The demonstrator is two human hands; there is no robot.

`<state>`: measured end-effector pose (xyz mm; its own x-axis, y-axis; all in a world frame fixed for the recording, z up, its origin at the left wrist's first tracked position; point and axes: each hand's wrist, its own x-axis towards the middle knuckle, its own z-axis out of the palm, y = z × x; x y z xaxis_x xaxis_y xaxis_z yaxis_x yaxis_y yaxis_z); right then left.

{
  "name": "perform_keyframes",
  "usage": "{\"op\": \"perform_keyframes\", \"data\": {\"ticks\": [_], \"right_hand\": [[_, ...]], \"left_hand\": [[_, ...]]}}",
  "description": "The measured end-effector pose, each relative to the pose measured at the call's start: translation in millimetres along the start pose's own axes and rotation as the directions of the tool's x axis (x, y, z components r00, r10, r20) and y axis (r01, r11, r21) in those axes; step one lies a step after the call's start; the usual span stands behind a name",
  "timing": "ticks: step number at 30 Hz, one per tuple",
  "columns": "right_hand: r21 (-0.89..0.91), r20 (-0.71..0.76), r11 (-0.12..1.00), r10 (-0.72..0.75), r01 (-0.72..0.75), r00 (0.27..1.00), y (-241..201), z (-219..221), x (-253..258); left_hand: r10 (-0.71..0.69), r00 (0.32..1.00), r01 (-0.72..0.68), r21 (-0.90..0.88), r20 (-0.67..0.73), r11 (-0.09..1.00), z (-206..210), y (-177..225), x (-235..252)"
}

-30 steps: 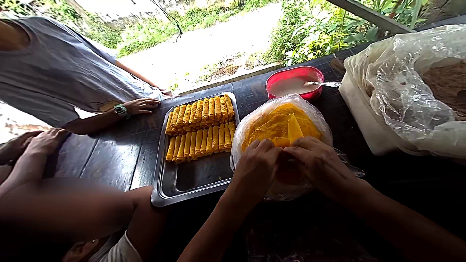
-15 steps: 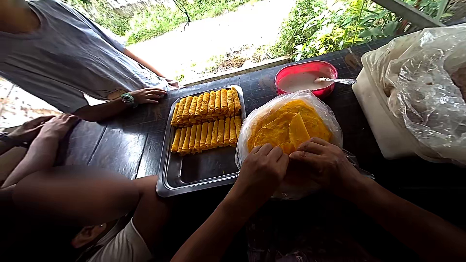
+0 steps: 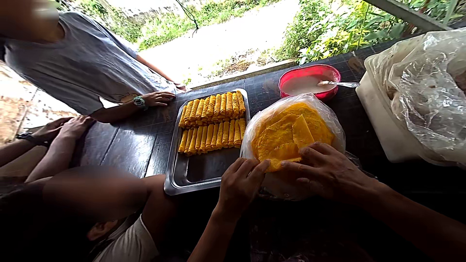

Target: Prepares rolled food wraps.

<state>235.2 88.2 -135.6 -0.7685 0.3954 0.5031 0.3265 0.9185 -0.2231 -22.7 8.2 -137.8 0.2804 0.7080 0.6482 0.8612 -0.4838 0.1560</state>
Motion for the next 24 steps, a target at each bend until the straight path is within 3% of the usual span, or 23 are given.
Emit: {"op": "perform_keyframes", "data": {"ticks": [7, 13, 17, 24], "right_hand": [[-0.076, -0.034, 0.994, 0.073, -0.076, 0.997, -8, 3, 3], [0.001, -0.130, 0.988, 0.156, -0.157, 0.979, -5, -8, -14], [0.130, -0.136, 0.978, 0.183, -0.166, 0.974, 3, -14, -23], [0.257, -0.133, 0.944, 0.249, -0.209, 0.959, 19, -15, -19]], "left_hand": [[0.062, 0.998, -0.064, -0.106, -0.021, 0.992, 10, 26, 22], [0.166, 0.982, -0.160, -0.070, 0.090, 0.985, 24, 40, 32], [0.149, 0.980, -0.142, -0.057, 0.134, 0.988, 22, 40, 33], [0.076, 0.955, -0.001, -0.253, 0.287, 0.967, 9, 25, 48]]}}
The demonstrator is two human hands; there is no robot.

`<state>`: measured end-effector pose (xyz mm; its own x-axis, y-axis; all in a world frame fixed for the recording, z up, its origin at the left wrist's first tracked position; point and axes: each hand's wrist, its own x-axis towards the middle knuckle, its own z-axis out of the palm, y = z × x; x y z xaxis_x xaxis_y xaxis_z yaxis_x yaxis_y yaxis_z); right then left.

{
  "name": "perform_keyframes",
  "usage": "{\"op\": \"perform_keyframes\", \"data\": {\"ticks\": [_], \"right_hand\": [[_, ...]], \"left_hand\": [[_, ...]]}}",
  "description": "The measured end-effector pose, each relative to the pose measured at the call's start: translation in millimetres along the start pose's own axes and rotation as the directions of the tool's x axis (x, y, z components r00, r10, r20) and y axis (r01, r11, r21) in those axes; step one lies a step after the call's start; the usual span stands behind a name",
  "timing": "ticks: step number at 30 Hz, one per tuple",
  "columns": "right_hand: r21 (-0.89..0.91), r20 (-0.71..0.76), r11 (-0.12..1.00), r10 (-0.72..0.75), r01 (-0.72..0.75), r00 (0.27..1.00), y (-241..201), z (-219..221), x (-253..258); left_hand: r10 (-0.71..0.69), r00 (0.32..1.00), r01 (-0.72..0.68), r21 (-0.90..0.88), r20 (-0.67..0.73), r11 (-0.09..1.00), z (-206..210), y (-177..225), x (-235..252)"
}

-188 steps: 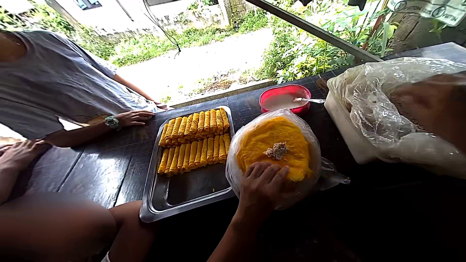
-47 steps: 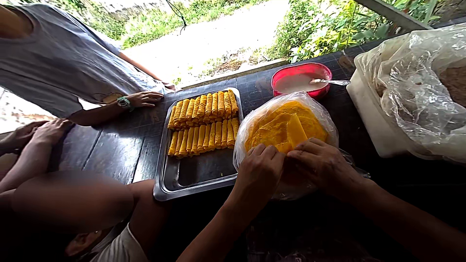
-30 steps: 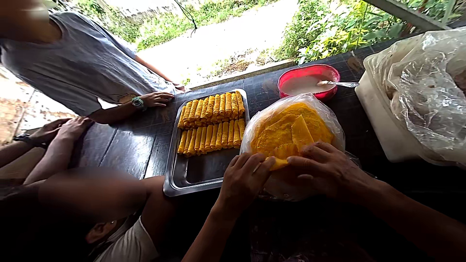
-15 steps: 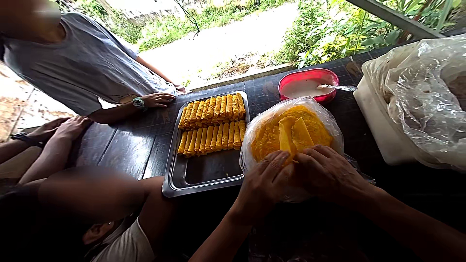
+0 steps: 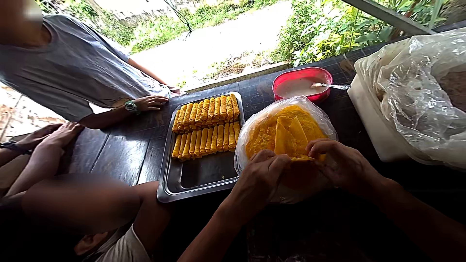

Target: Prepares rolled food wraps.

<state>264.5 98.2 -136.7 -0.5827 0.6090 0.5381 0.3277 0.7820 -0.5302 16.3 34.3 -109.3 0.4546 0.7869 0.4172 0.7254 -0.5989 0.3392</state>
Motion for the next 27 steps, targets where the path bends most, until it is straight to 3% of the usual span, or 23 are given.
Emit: {"op": "perform_keyframes", "data": {"ticks": [6, 12, 14, 17, 20, 27], "right_hand": [[0.104, 0.093, 0.988, 0.101, -0.111, 0.991, 5, -11, 20], [0.105, 0.103, 0.975, 0.186, -0.197, 0.977, 8, -9, 29], [0.054, 0.051, 0.987, 0.150, -0.153, 0.987, 6, -5, 30], [-0.046, -0.013, 0.999, -0.025, 0.024, 1.000, 3, 3, 24], [-0.183, -0.033, 0.976, -0.126, 0.118, 0.991, -2, 8, 14], [-0.175, -0.051, 0.984, -0.055, 0.045, 0.997, 4, 9, 25]], "left_hand": [[-0.082, 0.994, 0.089, -0.088, 0.072, 0.992, -9, -8, 20], [-0.148, 0.987, 0.149, -0.014, 0.061, 0.989, -7, -14, 28], [-0.151, 0.989, 0.151, -0.005, 0.013, 0.989, -4, -13, 31], [-0.106, 0.993, 0.107, 0.024, -0.056, 0.994, 2, -7, 31], [-0.063, 0.997, 0.066, 0.073, -0.042, 0.995, 3, -1, 23], [-0.072, 0.997, 0.073, 0.064, -0.026, 0.995, -7, -11, 31]]}}
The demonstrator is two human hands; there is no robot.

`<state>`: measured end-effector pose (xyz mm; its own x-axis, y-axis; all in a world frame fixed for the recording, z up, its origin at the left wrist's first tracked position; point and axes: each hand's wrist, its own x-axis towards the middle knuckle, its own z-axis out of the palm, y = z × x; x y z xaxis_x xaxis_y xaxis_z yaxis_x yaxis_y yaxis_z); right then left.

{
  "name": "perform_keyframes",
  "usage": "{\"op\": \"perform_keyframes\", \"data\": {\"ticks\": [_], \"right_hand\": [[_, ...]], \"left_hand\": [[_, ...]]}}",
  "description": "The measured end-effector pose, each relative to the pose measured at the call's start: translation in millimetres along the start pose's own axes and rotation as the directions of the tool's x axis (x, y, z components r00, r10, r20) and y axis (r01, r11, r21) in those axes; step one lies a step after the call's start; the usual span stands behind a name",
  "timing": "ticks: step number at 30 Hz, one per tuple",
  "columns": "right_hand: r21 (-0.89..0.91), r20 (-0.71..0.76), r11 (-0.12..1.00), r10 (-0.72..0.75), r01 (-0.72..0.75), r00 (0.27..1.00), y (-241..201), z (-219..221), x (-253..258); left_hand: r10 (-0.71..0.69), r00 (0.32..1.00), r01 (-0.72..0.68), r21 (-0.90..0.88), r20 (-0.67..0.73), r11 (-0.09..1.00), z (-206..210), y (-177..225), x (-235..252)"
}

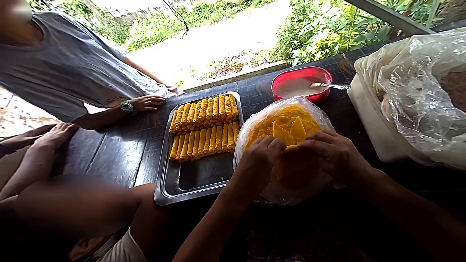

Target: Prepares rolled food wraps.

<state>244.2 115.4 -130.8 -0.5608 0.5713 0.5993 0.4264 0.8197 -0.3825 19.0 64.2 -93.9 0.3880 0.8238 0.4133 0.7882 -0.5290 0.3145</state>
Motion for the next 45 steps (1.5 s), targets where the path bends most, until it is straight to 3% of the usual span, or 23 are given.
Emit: {"op": "perform_keyframes", "data": {"ticks": [8, 15, 19, 23, 30, 34, 39, 43, 45], "right_hand": [[0.087, 0.055, 0.989, 0.112, -0.117, 0.992, 15, 2, 18], [-0.063, -0.023, 0.998, -0.005, 0.004, 1.000, 6, 5, 9], [-0.124, -0.025, 0.992, -0.004, 0.001, 1.000, 6, 5, -3], [-0.062, -0.048, 0.997, 0.050, -0.053, 0.998, 12, 2, 11], [0.013, -0.024, 0.991, 0.132, -0.131, 0.991, 22, 5, 23], [-0.019, 0.003, 0.991, 0.136, -0.136, 0.991, 23, 5, 26], [0.121, 0.086, 0.960, 0.244, -0.253, 0.966, 42, -14, 43], [-0.170, -0.055, 0.897, 0.406, -0.409, 0.912, 83, -19, 77], [-0.336, -0.004, 0.830, 0.472, -0.446, 0.882, 108, -7, 89]], "left_hand": [[-0.028, 0.997, 0.028, -0.004, 0.067, 1.000, -1, -21, 18], [-0.003, 1.000, 0.001, 0.169, 0.016, 0.986, 3, 0, 13], [-0.034, 0.999, 0.028, 0.216, 0.025, 0.976, 0, 2, 6], [-0.060, 0.998, 0.059, 0.163, -0.002, 0.985, -5, -8, 18], [-0.083, 0.994, 0.079, 0.066, 0.068, 0.995, -6, -27, 32], [-0.104, 0.991, 0.095, 0.113, 0.081, 0.989, -2, -27, 35], [0.017, 0.999, -0.020, 0.125, 0.032, 0.992, 4, -17, 35], [0.060, 0.998, -0.063, 0.207, 0.022, 0.976, 11, -10, 27], [0.053, 0.998, -0.059, 0.229, 0.034, 0.972, 12, -8, 26]]}}
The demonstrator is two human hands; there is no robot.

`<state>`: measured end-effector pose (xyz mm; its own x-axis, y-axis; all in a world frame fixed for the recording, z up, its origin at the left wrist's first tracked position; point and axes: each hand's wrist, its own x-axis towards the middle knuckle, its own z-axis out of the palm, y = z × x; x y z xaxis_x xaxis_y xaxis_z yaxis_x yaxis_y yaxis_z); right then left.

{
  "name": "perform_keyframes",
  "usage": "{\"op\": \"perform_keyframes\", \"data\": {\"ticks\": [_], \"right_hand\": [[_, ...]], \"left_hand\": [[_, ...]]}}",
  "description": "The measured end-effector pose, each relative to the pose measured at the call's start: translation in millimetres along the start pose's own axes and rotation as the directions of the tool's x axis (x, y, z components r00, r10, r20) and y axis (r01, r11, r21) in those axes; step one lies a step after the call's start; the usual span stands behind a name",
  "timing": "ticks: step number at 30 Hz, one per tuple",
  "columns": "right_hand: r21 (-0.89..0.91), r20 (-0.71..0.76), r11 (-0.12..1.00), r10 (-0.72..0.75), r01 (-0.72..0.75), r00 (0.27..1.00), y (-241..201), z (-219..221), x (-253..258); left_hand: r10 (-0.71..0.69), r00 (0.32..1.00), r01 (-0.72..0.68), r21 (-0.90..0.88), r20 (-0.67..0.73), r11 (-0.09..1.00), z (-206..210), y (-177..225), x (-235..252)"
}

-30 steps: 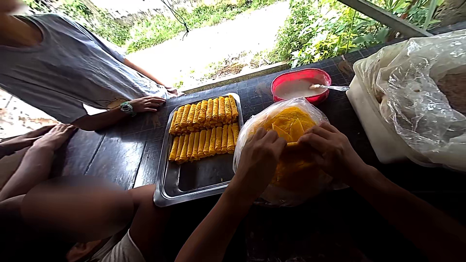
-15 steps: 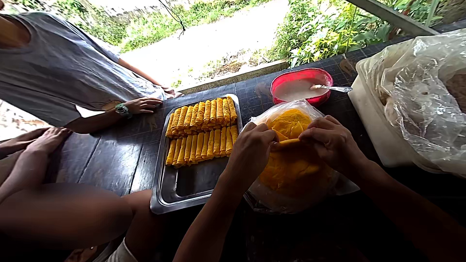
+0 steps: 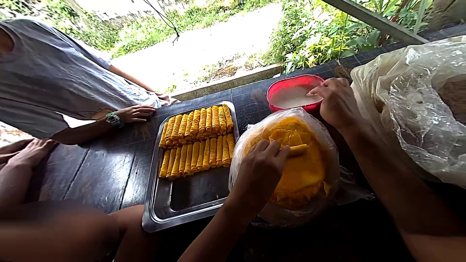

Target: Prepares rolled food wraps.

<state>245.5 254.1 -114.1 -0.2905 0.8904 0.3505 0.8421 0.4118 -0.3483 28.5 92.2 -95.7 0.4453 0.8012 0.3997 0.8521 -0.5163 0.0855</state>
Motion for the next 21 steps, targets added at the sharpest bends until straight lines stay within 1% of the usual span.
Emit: {"op": "perform_keyframes", "data": {"ticks": [2, 5, 7, 9, 12, 15, 19, 21], "right_hand": [[-0.101, 0.148, 0.994, 0.047, -0.032, 0.988, 4, 14, 15], [-0.226, 0.343, 0.973, 0.125, -0.047, 0.931, 3, 29, 32], [-0.286, 0.411, 0.958, 0.157, -0.037, 0.898, 3, 34, 39], [-0.302, 0.432, 0.953, 0.172, -0.037, 0.885, 2, 35, 42], [-0.252, 0.414, 0.967, 0.149, -0.045, 0.898, 4, 35, 39], [-0.109, 0.356, 0.991, 0.108, -0.074, 0.928, 8, 31, 34], [0.140, 0.185, 0.988, 0.033, -0.060, 0.982, -1, 6, 21], [0.242, 0.104, 0.970, -0.051, 0.025, 0.993, -14, -15, 2]], "left_hand": [[0.004, 1.000, -0.004, 0.004, 0.012, 1.000, 0, 1, 0], [0.005, 1.000, -0.005, 0.015, 0.006, 1.000, 1, 0, 1], [0.000, 1.000, 0.000, 0.021, 0.004, 1.000, 1, 0, 1], [-0.005, 1.000, 0.005, 0.023, 0.001, 1.000, 1, 2, 1], [-0.007, 1.000, 0.007, 0.026, -0.005, 1.000, 2, 3, -1], [-0.004, 1.000, 0.004, 0.032, -0.001, 0.999, 2, 3, 0], [0.035, 0.999, -0.036, 0.050, 0.009, 0.998, -1, 0, 2], [0.047, 0.999, -0.048, 0.047, 0.020, 0.998, -5, 3, -2]]}}
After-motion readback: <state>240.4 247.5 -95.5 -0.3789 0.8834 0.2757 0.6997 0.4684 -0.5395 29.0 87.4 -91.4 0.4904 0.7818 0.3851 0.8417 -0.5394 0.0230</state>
